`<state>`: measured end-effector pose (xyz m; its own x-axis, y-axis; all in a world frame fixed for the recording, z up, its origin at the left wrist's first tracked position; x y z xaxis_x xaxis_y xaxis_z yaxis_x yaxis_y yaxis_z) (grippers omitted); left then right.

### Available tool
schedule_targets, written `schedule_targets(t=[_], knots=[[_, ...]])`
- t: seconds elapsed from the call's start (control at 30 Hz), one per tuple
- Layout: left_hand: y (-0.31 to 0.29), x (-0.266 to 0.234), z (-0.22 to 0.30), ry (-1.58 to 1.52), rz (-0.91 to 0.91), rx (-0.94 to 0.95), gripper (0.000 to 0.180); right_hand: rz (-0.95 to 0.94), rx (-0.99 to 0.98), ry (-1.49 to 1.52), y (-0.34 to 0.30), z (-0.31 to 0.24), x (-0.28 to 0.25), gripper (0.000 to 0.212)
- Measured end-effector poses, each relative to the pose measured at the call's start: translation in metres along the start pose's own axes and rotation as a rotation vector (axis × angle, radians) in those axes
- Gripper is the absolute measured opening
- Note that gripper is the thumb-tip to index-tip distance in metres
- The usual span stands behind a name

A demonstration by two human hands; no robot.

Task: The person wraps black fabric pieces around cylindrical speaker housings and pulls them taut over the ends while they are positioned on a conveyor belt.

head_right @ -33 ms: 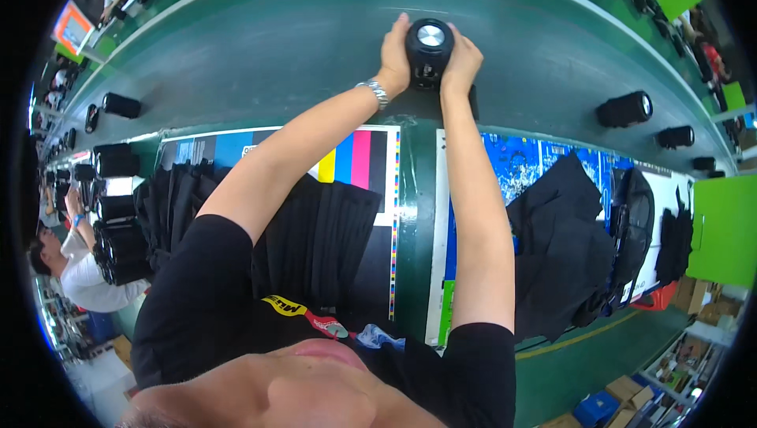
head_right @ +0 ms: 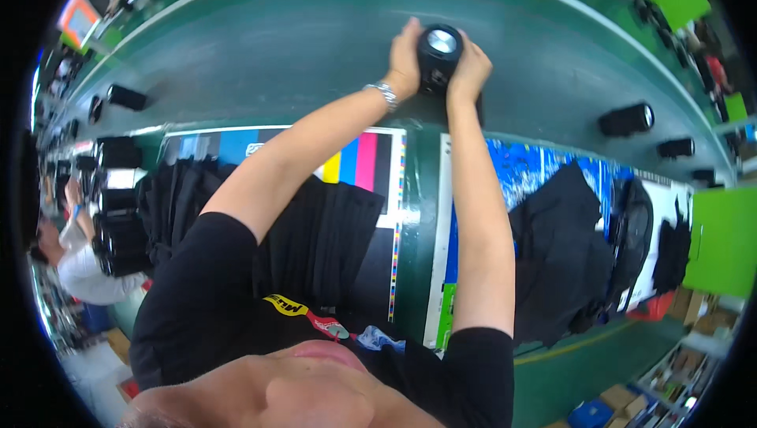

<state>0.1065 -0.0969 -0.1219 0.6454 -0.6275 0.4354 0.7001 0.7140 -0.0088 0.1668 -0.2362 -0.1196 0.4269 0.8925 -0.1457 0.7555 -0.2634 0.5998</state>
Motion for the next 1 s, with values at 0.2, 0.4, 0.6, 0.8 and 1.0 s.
schedule_targets(t=[0.2, 0.4, 0.6, 0.8, 1.0], knots=[[0.001, -0.032, 0.007, 0.612, 0.043, 0.171, 0.047, 0.043, 0.699, 0.315, -0.015, 0.02, -0.015, 0.025], [-0.019, -0.12, 0.166, 0.888, -0.237, 0.349, 0.05, 0.282, 0.542, 0.346, 0.023, 0.029, -0.108, 0.035], [-0.103, -0.297, 0.338, 1.243, 0.076, 0.819, 0.043, 0.213, 0.463, 0.366, -0.009, -0.055, -0.179, 0.037], [-0.228, -0.425, 0.419, 2.003, 0.403, 0.939, 0.065, 0.079, 0.388, 0.326, -0.04, -0.084, -0.161, 0.039], [-0.237, -0.491, 0.399, 2.38, 0.028, 0.632, 0.081, 0.039, 0.374, 0.362, -0.055, -0.083, -0.144, 0.04]])
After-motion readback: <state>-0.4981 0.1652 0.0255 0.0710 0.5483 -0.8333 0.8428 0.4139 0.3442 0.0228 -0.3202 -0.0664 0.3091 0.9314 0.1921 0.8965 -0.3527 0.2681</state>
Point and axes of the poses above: each hand's wrist, its own y-axis towards the middle knuckle, its own x-axis out of the palm, z = x × y, the point moved 8 cm from there along y, towards the middle knuckle, and after that the axes turned 15 degrees about z, right-handed, at the moved point
